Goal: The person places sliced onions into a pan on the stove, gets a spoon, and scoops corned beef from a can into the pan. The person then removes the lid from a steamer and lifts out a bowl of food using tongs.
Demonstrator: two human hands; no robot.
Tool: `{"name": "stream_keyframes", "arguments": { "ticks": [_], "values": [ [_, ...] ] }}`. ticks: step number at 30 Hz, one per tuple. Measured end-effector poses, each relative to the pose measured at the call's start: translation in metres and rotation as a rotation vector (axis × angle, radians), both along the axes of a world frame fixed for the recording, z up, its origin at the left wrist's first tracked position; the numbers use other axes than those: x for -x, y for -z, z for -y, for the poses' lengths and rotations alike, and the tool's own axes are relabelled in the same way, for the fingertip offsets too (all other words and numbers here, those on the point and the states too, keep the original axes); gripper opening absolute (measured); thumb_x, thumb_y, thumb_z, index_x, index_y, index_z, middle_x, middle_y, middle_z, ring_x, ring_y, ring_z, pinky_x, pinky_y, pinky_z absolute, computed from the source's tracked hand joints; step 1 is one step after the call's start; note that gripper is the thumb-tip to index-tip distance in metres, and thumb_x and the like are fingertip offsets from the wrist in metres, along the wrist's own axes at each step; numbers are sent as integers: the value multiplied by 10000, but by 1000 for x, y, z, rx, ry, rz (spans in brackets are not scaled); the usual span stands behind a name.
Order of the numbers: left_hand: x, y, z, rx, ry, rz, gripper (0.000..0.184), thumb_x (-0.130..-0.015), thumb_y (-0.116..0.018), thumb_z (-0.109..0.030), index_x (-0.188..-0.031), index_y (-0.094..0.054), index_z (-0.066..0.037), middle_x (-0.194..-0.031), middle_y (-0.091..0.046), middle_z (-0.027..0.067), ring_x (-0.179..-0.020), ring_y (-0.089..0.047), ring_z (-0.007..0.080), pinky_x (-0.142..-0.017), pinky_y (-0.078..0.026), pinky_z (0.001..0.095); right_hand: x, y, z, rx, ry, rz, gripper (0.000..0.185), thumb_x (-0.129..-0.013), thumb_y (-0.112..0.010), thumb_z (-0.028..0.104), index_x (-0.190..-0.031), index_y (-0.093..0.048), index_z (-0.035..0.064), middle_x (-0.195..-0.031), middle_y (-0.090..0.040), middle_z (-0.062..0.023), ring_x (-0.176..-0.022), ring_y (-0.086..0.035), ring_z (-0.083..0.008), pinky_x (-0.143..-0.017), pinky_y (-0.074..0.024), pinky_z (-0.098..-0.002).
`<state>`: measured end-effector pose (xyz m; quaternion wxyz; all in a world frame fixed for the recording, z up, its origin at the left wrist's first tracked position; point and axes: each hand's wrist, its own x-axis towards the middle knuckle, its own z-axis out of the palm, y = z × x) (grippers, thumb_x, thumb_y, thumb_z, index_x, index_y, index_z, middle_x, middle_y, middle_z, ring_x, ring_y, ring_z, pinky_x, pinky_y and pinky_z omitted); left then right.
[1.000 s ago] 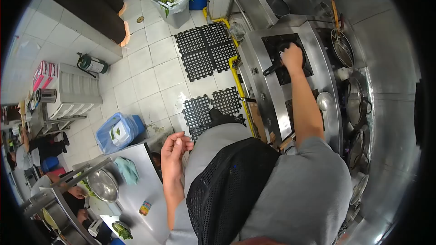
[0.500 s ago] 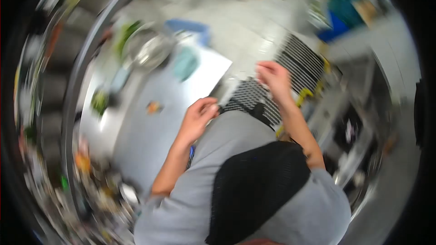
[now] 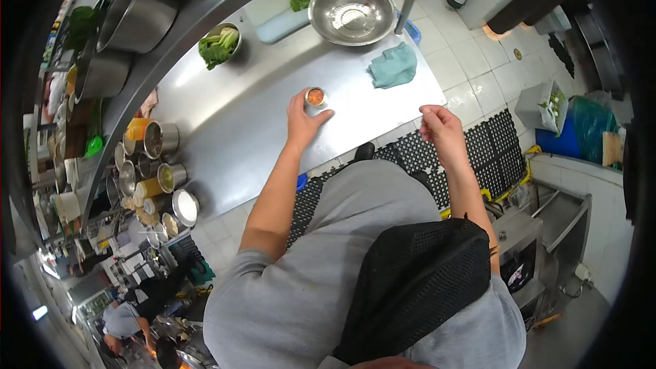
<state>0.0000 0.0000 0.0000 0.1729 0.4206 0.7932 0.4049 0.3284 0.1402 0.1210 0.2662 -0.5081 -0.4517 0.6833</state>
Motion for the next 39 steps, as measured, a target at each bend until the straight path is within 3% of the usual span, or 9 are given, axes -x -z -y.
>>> {"name": "stream_keyframes", "arguments": {
  "ticks": [9,13,19,22,26,28,33,35,39],
  "values": [
    [-95,-61,-88,-84,572,131,537,-739,-956,-223,-1204,-748,-54,-1166,-744,134,-1157,-613,343,-1026,-509,441,-70,36,36,219,82,-24,299,-1091,-680,303,-1254,-732,58,-971,-717,-3,-818,-681,-84,-696,-569,-229],
    [-216,-98,-121,-133,1155,199,539,-727,-962,-201,-1199,-754,-44,-1206,-706,117,-1191,-604,301,-1031,-507,432,-121,36,79,147,171,-483,669,-1117,-622,444,-1680,-407,152,-1406,-627,-114,-1109,-685,-179,-937,-616,-374],
    [-415,-106,-153,68,1612,512,622,-784,-949,-210,-1329,-710,-30,-1245,-597,99,-1152,-591,237,-991,-499,380,-258,62,137,-132,614,-736,460,-1140,-602,343,-1511,-481,101,-1197,-676,-102,-964,-704,-196,-867,-615,-379],
    [-491,-108,-159,216,1685,576,610,-867,-910,-232,-1388,-676,-19,-1204,-614,68,-1110,-599,185,-911,-519,333,-348,39,165,-251,1071,-458,486,-1110,-663,333,-1502,-478,114,-1022,-678,-73,-808,-692,-161,-691,-597,-336],
    [-555,-59,-170,368,1742,542,545,-957,-856,-252,-1404,-666,-5,-1129,-665,37,-1017,-625,131,-817,-545,296,-491,-8,215,-357,1633,481,420,-1064,-716,375,-1337,-611,73,-992,-672,-53,-719,-610,-101,-600,-522,-274],
    [-563,-34,-182,456,1731,425,513,-970,-837,-264,-1373,-679,13,-1086,-712,72,-928,-665,147,-777,-561,307,-561,-7,246,-374,1807,724,458,-1056,-720,379,-1343,-616,38,-1114,-695,-120,-897,-680,-190,-784,-567,-343],
    [-520,39,-200,549,1528,12,483,-990,-791,-289,-1320,-699,51,-987,-751,148,-822,-696,187,-759,-572,329,-661,9,278,-512,1826,1326,459,-1029,-729,314,-1354,-622,8,-1217,-686,-263,-1080,-706,-382,-972,-547,-446],
    [-486,65,-204,584,1480,-29,486,-995,-780,-298,-1304,-701,68,-992,-767,167,-782,-713,199,-721,-573,344,-685,51,281,-125,1499,1581,452,-999,-744,283,-1370,-629,53,-1210,-643,-278,-1095,-681,-473,-971,-551,-493],
    [-430,110,-220,713,1368,-87,474,-995,-778,-289,-1281,-702,81,-989,-778,169,-758,-724,201,-663,-562,344,-701,91,271,-2,1376,1475,454,-975,-768,295,-1374,-640,121,-1265,-598,-255,-1115,-667,-489,-966,-563,-528]
  ]
}}
